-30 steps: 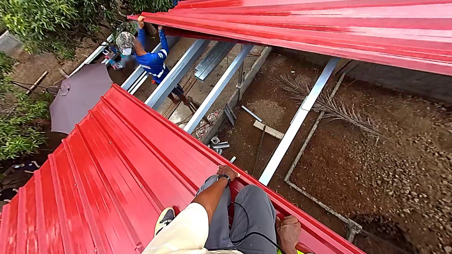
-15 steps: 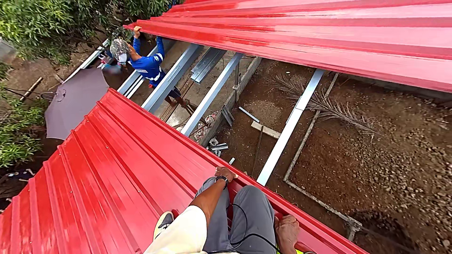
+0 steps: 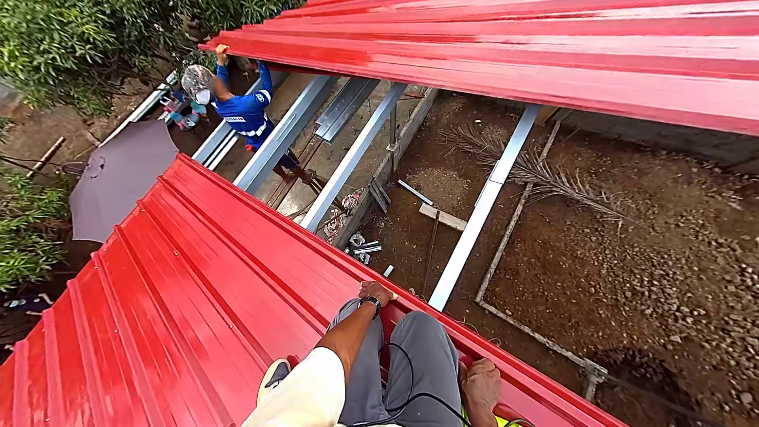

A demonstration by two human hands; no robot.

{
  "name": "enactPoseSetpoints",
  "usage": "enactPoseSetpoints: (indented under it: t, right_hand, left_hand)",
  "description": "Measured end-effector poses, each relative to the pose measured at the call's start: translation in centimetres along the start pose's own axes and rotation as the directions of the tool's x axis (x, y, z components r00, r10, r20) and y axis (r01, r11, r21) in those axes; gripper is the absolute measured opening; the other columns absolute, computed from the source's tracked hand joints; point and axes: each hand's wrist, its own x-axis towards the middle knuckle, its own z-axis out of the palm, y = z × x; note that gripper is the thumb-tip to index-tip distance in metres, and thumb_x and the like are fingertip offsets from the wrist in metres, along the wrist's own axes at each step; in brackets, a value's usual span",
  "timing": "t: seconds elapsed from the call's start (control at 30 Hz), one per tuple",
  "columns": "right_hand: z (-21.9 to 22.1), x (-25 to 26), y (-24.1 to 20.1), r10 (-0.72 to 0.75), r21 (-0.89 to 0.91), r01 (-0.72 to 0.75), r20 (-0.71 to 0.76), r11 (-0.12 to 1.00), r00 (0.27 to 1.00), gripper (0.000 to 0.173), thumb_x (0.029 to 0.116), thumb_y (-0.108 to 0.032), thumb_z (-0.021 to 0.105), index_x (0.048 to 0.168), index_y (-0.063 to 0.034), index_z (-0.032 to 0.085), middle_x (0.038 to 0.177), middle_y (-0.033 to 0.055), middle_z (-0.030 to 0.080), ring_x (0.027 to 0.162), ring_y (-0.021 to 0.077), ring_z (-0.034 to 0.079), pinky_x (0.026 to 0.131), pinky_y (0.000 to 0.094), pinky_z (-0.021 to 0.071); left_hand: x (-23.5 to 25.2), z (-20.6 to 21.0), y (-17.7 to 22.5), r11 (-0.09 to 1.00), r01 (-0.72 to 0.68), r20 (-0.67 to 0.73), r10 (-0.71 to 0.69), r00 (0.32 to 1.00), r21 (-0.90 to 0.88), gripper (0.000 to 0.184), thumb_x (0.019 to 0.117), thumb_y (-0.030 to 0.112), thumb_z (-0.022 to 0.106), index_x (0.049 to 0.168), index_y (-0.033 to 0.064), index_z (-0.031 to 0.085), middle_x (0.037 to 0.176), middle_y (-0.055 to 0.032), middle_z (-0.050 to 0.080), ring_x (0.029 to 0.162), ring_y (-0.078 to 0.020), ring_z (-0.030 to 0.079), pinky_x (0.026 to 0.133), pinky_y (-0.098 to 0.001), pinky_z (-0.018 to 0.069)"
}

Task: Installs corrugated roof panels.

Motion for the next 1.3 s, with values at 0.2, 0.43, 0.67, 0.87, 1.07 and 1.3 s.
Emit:
enactPoseSetpoints:
  t: [0.2,0.43,0.67,0.87,1.07,1.3]
  right_hand:
    - [0.42,0.21,0.15,0.013,0.000,-0.013,0.001,1.000,1.000,0.064,0.0893,-0.043,0.075,0.128,0.0042,0.055,0.126,0.0276,0.061,0.121,0.0403,0.062,0.096,0.0510,0.0545]
    - [0.51,0.36,0.06,0.022,-0.012,-0.022,-0.003,1.000,1.000,0.064,0.0887,-0.043,0.076,0.128,0.0030,0.055,0.127,0.0267,0.061,0.121,0.0394,0.063,0.096,0.0500,0.0546]
    - [0.26,0.15,0.12,0.007,-0.026,-0.007,0.001,1.000,1.000,0.062,0.0913,-0.043,0.073,0.128,0.0045,0.055,0.127,0.0274,0.060,0.122,0.0400,0.061,0.096,0.0494,0.0541]
    - [0.41,0.29,0.15,0.007,-0.018,-0.007,-0.004,1.000,1.000,0.063,0.0911,-0.042,0.074,0.129,0.0044,0.055,0.128,0.0284,0.059,0.123,0.0410,0.061,0.097,0.0512,0.0540]
    - [0.83,0.34,0.25,-0.002,-0.033,0.002,-0.006,0.999,1.000,0.064,0.0913,-0.043,0.073,0.130,0.0045,0.054,0.128,0.0279,0.059,0.123,0.0408,0.061,0.096,0.0503,0.0544]
    - [0.23,0.21,0.12,-0.012,-0.039,0.011,-0.007,0.999,1.000,0.063,0.0916,-0.042,0.073,0.129,0.0050,0.055,0.127,0.0280,0.060,0.123,0.0397,0.061,0.096,0.0497,0.0536]
  left_hand:
    - [0.16,0.16,0.00,1.000,-0.006,0.003,0.006,1.000,0.022,0.095,0.0717,0.064,0.078,0.129,-0.0079,0.058,0.147,-0.0318,0.044,0.136,-0.0449,0.047,0.103,-0.0597,0.0466]
    - [-0.10,-0.03,0.10,1.000,-0.001,0.005,0.001,1.000,0.017,0.098,0.0723,0.063,0.078,0.134,-0.0085,0.054,0.149,-0.0324,0.041,0.136,-0.0445,0.046,0.104,-0.0586,0.0465]
    - [-0.28,-0.03,0.01,1.000,-0.014,0.004,0.014,1.000,0.021,0.094,0.0749,0.064,0.076,0.133,-0.0077,0.056,0.149,-0.0324,0.041,0.136,-0.0458,0.045,0.104,-0.0593,0.0458]
    - [-0.51,-0.31,0.11,1.000,-0.009,0.003,0.009,1.000,0.013,0.094,0.0742,0.064,0.076,0.131,-0.0080,0.057,0.148,-0.0323,0.043,0.136,-0.0454,0.046,0.104,-0.0595,0.0465]
    - [-0.33,-0.21,0.02,1.000,-0.009,0.002,0.009,1.000,0.016,0.093,0.0746,0.063,0.076,0.130,-0.0087,0.057,0.147,-0.0323,0.044,0.136,-0.0447,0.047,0.103,-0.0592,0.0473]
    - [-0.20,-0.17,0.18,1.000,-0.002,0.004,0.002,1.000,0.028,0.098,0.0718,0.066,0.076,0.132,-0.0088,0.055,0.147,-0.0323,0.043,0.136,-0.0450,0.046,0.102,-0.0589,0.0474]
